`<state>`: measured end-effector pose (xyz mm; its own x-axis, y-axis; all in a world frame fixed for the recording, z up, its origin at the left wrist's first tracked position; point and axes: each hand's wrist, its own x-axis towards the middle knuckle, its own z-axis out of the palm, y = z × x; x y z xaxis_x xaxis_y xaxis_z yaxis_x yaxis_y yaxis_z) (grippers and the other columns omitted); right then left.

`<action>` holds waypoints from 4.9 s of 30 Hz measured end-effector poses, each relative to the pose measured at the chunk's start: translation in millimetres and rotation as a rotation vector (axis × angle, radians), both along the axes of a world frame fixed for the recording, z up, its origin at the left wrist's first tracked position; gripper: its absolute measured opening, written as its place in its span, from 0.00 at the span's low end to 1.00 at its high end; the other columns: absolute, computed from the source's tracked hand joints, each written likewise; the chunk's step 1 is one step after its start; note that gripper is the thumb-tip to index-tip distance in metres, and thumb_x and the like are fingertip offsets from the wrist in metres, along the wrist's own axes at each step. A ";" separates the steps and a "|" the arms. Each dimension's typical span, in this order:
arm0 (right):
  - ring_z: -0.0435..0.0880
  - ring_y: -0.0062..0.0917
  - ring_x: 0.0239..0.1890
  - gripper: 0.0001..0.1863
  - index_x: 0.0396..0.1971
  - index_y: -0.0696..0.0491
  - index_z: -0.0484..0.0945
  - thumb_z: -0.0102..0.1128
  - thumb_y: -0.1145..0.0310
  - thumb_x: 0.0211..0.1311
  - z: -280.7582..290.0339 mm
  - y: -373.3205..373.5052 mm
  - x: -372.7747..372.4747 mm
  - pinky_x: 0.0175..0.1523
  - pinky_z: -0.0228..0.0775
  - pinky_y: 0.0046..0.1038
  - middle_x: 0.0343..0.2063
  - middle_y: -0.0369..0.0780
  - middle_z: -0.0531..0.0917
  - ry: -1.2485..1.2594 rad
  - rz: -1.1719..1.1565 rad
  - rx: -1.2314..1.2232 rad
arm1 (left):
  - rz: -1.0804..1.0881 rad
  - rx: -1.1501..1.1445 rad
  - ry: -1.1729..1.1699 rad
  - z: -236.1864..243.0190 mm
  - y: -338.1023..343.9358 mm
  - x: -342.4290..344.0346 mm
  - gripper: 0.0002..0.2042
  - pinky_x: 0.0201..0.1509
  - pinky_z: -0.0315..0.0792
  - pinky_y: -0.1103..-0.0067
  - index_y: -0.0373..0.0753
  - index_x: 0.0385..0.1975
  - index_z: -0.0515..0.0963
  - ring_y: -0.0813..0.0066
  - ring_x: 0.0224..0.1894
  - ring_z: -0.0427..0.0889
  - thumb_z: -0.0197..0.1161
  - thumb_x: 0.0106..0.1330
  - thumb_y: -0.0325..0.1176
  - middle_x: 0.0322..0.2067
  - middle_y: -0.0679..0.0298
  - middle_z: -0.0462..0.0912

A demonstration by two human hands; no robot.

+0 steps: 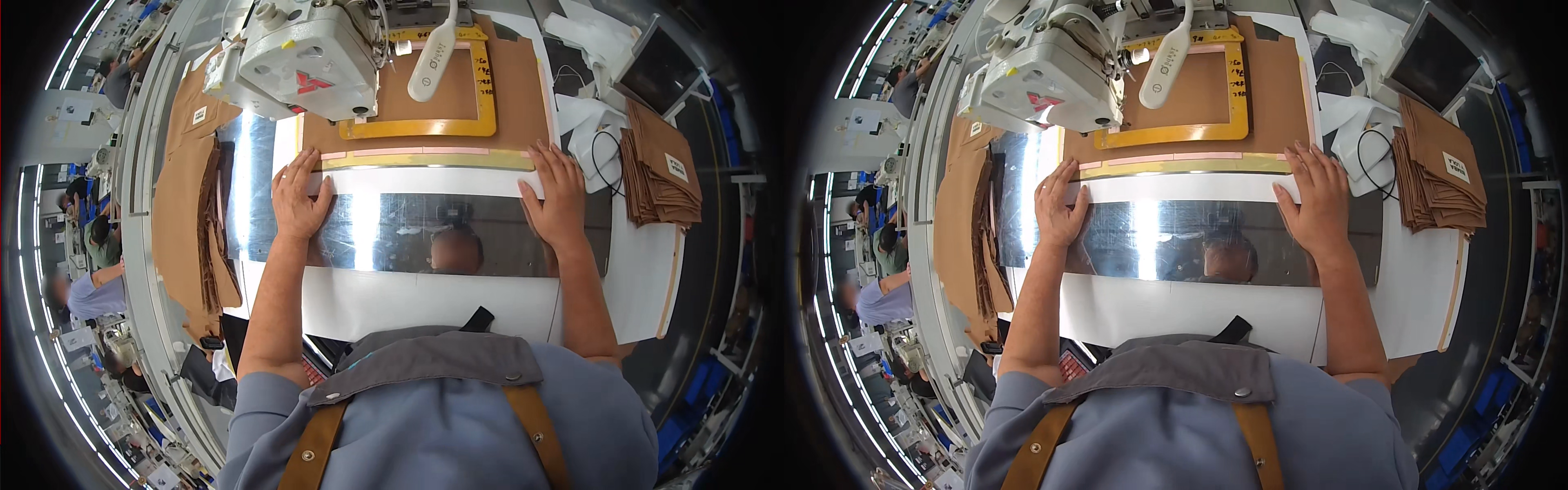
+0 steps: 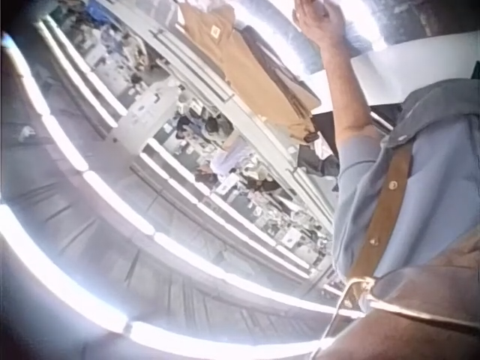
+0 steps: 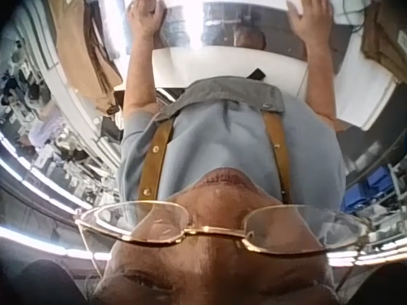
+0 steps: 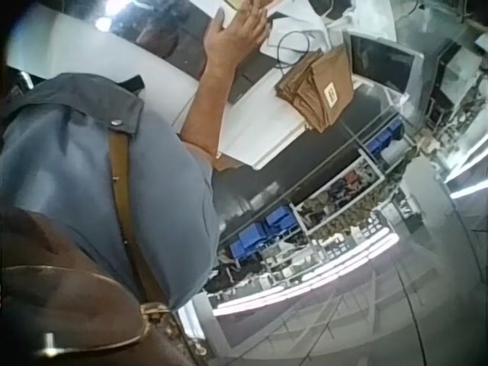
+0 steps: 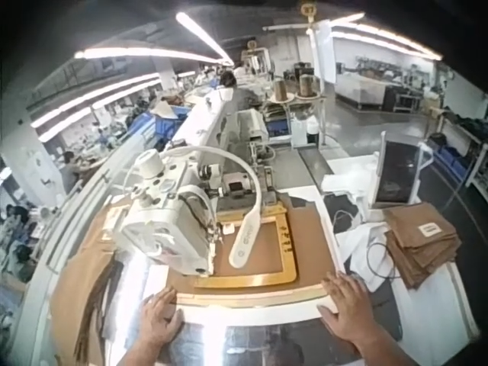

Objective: Using an industrial programmable sewing machine to stitch leather components for branded handbags.

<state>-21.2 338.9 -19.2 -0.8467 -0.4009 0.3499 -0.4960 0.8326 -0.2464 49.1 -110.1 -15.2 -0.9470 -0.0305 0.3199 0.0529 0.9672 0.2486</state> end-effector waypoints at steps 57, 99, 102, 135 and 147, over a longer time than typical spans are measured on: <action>0.79 0.33 0.56 0.17 0.48 0.49 0.86 0.72 0.59 0.63 69.7 159.4 -41.7 0.62 0.64 0.42 0.49 0.36 0.84 0.366 -0.643 0.036 | -0.077 -0.001 0.035 -3.6 2.7 -2.2 0.24 0.72 0.65 0.60 0.35 0.64 0.76 0.48 0.66 0.75 0.60 0.70 0.37 0.65 0.50 0.78; 0.79 0.37 0.57 0.17 0.51 0.54 0.83 0.65 0.61 0.69 33.9 -96.8 -91.2 0.64 0.67 0.39 0.47 0.40 0.83 -0.379 0.370 -0.264 | -0.038 1.230 -0.501 30.3 159.0 -2.9 0.16 0.51 0.76 0.83 0.36 0.60 0.73 0.83 0.44 0.83 0.62 0.74 0.21 0.41 0.64 0.87; 0.79 0.36 0.54 0.15 0.49 0.54 0.83 0.65 0.61 0.69 32.1 -106.4 -91.5 0.62 0.68 0.38 0.43 0.40 0.83 -0.376 0.416 -0.251 | -0.062 1.248 -0.414 27.9 154.7 -0.9 0.16 0.51 0.76 0.83 0.35 0.59 0.74 0.83 0.45 0.83 0.62 0.74 0.21 0.43 0.63 0.87; 0.89 0.32 0.37 0.11 0.41 0.53 0.87 0.63 0.64 0.67 4.2 -206.0 -220.0 0.43 0.80 0.34 0.35 0.45 0.90 -0.317 0.378 -0.408 | -0.256 -0.013 0.020 16.7 63.5 -75.2 0.23 0.37 0.73 0.75 0.47 0.58 0.84 0.71 0.27 0.80 0.75 0.63 0.40 0.27 0.65 0.81; 0.90 0.32 0.37 0.15 0.44 0.50 0.87 0.61 0.57 0.69 12.5 -226.6 -205.3 0.43 0.80 0.34 0.37 0.44 0.90 -0.181 0.306 -0.297 | -0.266 -0.151 -0.063 17.0 54.8 -84.1 0.22 0.45 0.74 0.67 0.46 0.55 0.83 0.64 0.35 0.89 0.71 0.65 0.48 0.34 0.63 0.89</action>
